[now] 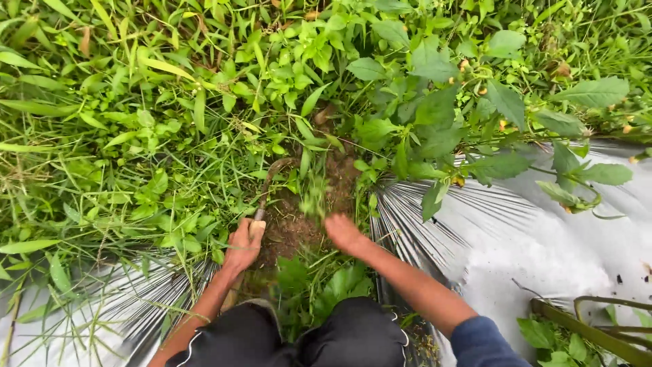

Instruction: The person uses a sickle to cut weeds and grass growing along the edge of a plastic mulch sheet in a garden. They repeatedly pull the cut vegetation by hand and clear the area around the base of nearby plants.

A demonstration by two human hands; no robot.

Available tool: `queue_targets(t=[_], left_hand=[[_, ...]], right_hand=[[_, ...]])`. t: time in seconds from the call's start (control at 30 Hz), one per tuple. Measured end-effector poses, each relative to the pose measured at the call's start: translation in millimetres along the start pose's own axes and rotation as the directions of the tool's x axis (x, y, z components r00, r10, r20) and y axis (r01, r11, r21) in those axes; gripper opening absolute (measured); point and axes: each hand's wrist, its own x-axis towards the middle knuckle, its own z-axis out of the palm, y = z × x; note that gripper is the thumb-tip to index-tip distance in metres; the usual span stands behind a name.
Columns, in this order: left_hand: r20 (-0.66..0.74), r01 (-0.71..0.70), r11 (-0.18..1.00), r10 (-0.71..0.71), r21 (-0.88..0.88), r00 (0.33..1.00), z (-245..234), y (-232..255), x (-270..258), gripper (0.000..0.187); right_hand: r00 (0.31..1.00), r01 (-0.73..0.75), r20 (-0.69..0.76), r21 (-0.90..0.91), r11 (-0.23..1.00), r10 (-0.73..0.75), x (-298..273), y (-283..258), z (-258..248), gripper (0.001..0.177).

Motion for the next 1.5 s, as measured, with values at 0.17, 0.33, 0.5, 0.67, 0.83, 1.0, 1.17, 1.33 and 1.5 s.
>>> queue_targets(t=[0.17, 0.33, 0.5, 0.67, 0.83, 1.0, 1.17, 1.33, 1.5], left_hand=[[0.015, 0.11, 0.993, -0.11, -0.035, 0.994, 24, -9, 12, 0.045], [-0.033, 0.197, 0.969, -0.194, 0.151, 0.98, 26, 17, 71, 0.051], [-0.062, 0.136, 0.943, -0.123, 0.304, 0.991, 46, 24, 33, 0.042], [0.033, 0.115, 0.986, -0.12, 0.124, 0.992, 11, 17, 36, 0.044], [-0.004, 0.146, 0.977, -0.147, 0.154, 0.989, 45, 19, 32, 0.049], [0.039, 0.126, 0.976, -0.135, 0.179, 0.99, 17, 25, 36, 0.041], [0.055, 0.087, 0.993, -0.091, 0.08, 0.994, 43, 45, 35, 0.039], [0.076, 0.138, 0.982, -0.149, 0.126, 0.986, -7, 60, 36, 0.041], [0.104, 0.118, 0.987, -0.13, 0.112, 0.986, 33, 53, 34, 0.038]], right_hand=[[0.638, 0.242, 0.587, 0.462, 0.854, -0.498, -56, -22, -75, 0.029], [0.726, 0.007, 0.599, 0.487, 0.874, -0.339, -91, -44, -131, 0.044], [0.825, -0.169, 0.558, 0.397, 0.902, -0.091, -101, -65, -221, 0.041], [0.967, -0.225, -0.003, 0.445, 0.867, 0.253, -87, -26, -235, 0.033], [0.661, -0.444, -0.57, 0.228, 0.867, 0.488, -96, 55, -178, 0.023], [0.545, -0.399, -0.68, 0.304, 0.865, 0.49, -101, 60, -195, 0.03], [0.495, -0.471, -0.503, 0.53, 0.705, 0.709, -105, 87, -159, 0.03], [0.532, -0.476, -0.56, 0.423, 0.771, 0.635, -99, 69, -179, 0.038], [0.542, -0.528, -0.584, 0.323, 0.785, 0.604, -99, 69, -182, 0.042]])
